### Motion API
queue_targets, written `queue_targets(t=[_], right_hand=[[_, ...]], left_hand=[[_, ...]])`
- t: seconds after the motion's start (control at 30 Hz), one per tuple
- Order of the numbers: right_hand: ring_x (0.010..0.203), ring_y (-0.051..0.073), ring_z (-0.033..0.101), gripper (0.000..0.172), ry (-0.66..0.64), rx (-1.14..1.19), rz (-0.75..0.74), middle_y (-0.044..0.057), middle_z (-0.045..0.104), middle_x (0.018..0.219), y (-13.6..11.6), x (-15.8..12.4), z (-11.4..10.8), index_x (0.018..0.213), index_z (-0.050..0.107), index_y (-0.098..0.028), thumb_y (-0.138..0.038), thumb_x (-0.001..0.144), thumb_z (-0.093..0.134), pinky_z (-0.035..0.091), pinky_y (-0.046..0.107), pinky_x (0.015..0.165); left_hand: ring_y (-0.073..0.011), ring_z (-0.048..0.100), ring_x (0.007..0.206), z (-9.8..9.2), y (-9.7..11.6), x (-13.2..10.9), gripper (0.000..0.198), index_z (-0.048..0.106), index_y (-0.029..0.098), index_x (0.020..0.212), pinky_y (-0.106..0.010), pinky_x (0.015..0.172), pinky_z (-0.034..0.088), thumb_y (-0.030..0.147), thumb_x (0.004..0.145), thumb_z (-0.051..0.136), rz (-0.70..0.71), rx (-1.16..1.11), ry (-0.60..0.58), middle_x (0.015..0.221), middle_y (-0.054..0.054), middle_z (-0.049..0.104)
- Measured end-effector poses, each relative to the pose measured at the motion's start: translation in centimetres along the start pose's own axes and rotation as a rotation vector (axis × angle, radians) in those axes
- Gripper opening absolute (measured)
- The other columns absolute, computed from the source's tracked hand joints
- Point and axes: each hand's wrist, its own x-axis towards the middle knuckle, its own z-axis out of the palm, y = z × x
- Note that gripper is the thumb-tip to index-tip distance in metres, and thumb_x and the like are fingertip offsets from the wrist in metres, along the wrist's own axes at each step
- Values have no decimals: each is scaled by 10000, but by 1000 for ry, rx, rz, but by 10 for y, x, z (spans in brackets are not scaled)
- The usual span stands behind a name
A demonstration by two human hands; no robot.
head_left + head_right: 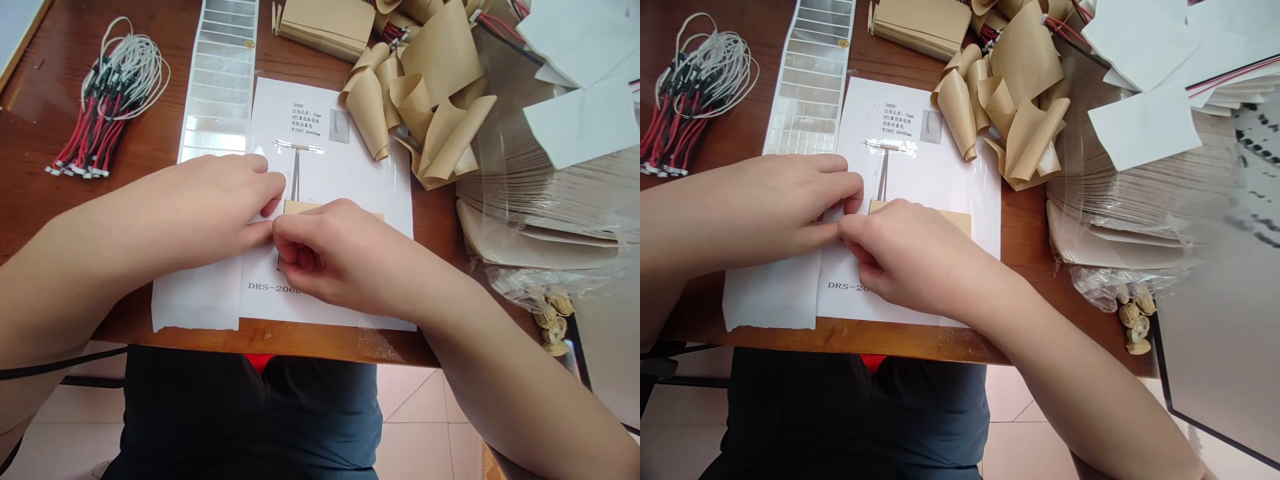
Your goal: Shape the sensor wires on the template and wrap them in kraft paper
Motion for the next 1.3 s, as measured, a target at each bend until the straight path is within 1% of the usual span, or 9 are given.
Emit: queue_targets(t=[0.2, 0.33, 0.53, 0.83, 1.03, 1.17, 1.23, 1.3], right_hand=[[620, 128, 403, 170, 22, 3, 0, -18, 532, 676, 1, 0, 2, 722, 472, -214, -79, 786, 553, 258, 278, 591], [624, 130, 407, 164, 52, -1, -2, -18, 527, 678, 3, -1, 3, 730, 470, -215, -83, 800, 538, 266, 279, 596], [619, 128, 390, 172, 18, -12, -4, -18, 525, 692, 2, -1, 1, 728, 466, -215, -90, 810, 552, 264, 281, 590], [616, 129, 402, 170, 0, -33, 16, -13, 533, 690, -1, -1, 1, 729, 477, -211, -87, 809, 562, 264, 279, 583], [617, 129, 412, 175, 13, -34, 9, -7, 533, 696, -1, -1, 1, 727, 464, -210, -91, 812, 560, 273, 282, 587], [616, 131, 410, 181, 3, -39, 19, -6, 530, 692, -2, -1, 1, 725, 455, -212, -85, 804, 556, 269, 286, 585], [617, 132, 405, 189, 4, -39, 20, -8, 524, 686, -2, -1, 1, 720, 447, -215, -80, 800, 551, 264, 288, 583], [620, 132, 401, 195, 23, -42, 19, -10, 521, 685, -2, -1, 2, 718, 440, -216, -70, 801, 539, 258, 291, 582]], left_hand=[[-256, 665, 869, 1, 0, -1, 272, 681, 238, 872, -366, 771, 506, 446, 877, 506, -1, -14, 16, 886, -60, 642], [-244, 658, 837, 0, 1, 0, 273, 675, 234, 873, -355, 741, 499, 448, 876, 505, 2, -3, 9, 889, -62, 643], [-239, 653, 817, -1, 2, 0, 264, 677, 234, 877, -354, 732, 493, 429, 877, 499, 5, 7, 7, 877, -64, 647], [-225, 652, 795, 0, 1, -1, 269, 660, 236, 847, -349, 712, 487, 444, 890, 494, 1, 1, 11, 880, -58, 656], [-219, 643, 797, 0, 0, -1, 244, 646, 231, 846, -346, 727, 479, 421, 883, 499, -15, 1, 3, 890, -55, 644], [-242, 651, 817, 0, 0, 0, 239, 659, 235, 861, -368, 756, 479, 421, 869, 508, -15, -25, -6, 906, -62, 637], [-246, 650, 816, 0, 1, 0, 246, 665, 235, 871, -369, 749, 483, 420, 870, 503, -5, -15, -4, 896, -64, 634], [-231, 639, 792, 0, 1, 0, 247, 660, 233, 875, -352, 716, 478, 418, 878, 496, 0, 9, 4, 880, -61, 630]])
